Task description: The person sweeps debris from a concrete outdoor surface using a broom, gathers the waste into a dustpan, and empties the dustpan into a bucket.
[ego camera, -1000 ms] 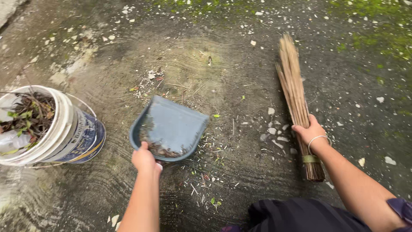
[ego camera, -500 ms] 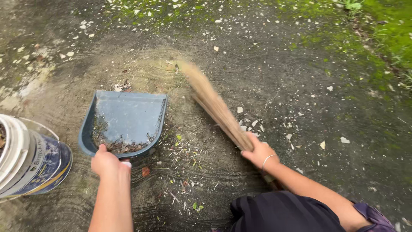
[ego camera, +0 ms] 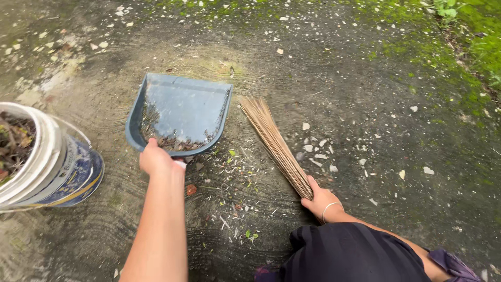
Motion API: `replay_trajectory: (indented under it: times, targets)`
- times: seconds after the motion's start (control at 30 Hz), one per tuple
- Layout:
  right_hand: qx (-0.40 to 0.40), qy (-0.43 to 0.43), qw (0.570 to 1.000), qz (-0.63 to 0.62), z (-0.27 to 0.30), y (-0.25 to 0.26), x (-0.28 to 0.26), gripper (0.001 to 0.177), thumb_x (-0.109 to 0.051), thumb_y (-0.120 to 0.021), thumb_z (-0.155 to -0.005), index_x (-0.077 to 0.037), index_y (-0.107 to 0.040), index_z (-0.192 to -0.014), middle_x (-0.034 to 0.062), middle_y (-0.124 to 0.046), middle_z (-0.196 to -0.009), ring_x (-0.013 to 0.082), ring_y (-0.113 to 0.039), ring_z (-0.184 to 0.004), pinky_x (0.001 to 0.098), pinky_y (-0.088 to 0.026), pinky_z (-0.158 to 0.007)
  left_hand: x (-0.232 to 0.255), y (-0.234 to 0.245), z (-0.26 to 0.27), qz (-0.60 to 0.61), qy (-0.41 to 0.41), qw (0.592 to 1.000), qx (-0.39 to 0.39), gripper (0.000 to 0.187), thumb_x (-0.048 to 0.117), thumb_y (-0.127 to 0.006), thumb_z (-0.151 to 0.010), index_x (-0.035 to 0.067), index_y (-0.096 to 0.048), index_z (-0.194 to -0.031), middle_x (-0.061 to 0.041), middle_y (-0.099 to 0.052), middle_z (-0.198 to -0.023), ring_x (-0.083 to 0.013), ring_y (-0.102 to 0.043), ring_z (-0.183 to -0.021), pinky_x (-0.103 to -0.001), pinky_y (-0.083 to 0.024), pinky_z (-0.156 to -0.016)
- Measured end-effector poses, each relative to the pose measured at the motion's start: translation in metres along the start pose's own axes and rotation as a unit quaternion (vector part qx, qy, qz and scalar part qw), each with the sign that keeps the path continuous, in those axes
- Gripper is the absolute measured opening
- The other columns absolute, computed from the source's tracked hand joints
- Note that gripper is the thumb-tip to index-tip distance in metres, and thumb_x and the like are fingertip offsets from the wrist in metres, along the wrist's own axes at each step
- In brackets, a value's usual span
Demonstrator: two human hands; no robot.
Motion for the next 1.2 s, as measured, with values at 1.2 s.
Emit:
replay_trajectory:
  times: [1.2]
  targets:
    - [0.127,0.021,0.991,0.048,-0.176,0.131,-0.097,0.074,-0.036,-0.079,-0.081,-0.017,-0.046,-0.144,0.0225,-0.071,-0.124,0.0456,-0.068,-0.113,0.0525,-0.053,-0.096,0.041,0.007,-0.052,0.021,0.008,0.996,0.09,0.043,0.02,-0.055,-0.1,0.012,-0.05,-0.142,-0.01,-0.053,-0.143,-0.0282,-0.054,-0.124,-0.058,-0.045,-0.103]
Point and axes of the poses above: each hand's wrist, its own z-axis away from the middle knuckle, its own y-axis out of the back of the hand, x = y × z, the point moved 2 cm from there along -z, towards the middle knuckle
